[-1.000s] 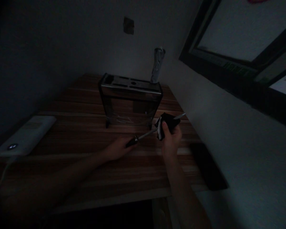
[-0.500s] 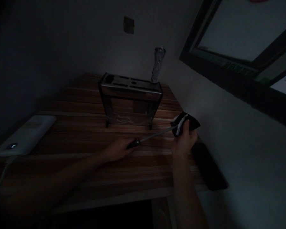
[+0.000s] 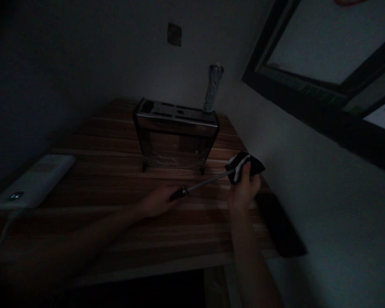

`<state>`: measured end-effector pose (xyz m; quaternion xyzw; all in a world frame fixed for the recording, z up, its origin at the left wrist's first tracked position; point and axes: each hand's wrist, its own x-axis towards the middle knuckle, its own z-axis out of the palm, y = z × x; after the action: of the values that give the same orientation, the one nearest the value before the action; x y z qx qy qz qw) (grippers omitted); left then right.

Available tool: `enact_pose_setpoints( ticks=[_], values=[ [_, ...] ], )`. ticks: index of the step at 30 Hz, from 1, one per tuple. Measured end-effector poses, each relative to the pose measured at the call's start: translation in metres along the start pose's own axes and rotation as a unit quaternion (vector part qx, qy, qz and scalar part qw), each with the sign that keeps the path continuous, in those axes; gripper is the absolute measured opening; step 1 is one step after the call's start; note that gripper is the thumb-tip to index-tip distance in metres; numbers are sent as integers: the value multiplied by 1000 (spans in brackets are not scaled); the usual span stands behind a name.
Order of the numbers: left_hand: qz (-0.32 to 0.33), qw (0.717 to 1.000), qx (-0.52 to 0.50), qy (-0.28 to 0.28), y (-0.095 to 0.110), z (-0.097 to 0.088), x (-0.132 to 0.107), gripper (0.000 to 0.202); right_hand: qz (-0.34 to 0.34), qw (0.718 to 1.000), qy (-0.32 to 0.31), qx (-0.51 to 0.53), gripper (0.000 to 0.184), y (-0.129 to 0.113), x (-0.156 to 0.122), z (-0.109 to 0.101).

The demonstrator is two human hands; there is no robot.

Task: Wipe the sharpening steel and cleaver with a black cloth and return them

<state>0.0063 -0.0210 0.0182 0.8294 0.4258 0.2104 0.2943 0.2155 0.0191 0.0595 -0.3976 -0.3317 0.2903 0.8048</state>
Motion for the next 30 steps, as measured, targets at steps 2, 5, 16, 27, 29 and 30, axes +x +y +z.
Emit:
enact_pose_setpoints(
  ticks=[2, 5, 16, 27, 29, 30],
  values=[
    [2, 1000, -12, -1, 0, 0, 0, 21, 19, 1000, -1, -2, 28, 3, -5, 2],
    [7, 999, -34, 13, 0, 0, 0, 21, 42, 999, -14, -17, 30, 7, -15, 5],
    [-20, 997, -70, 25, 1, -2, 3, 20, 125, 979, -131, -94, 29, 21, -44, 11],
    [-15, 992, -118, 29, -4, 0, 4, 23, 150, 951, -232, -141, 38, 33, -66, 13],
    [-25, 992, -119, 28, -5, 0, 5, 22, 145, 946, -244, -155, 40, 32, -69, 15],
    [-29, 992, -118, 28, -5, 0, 5, 22, 143, 945, -246, -159, 40, 31, -70, 15]
  ],
)
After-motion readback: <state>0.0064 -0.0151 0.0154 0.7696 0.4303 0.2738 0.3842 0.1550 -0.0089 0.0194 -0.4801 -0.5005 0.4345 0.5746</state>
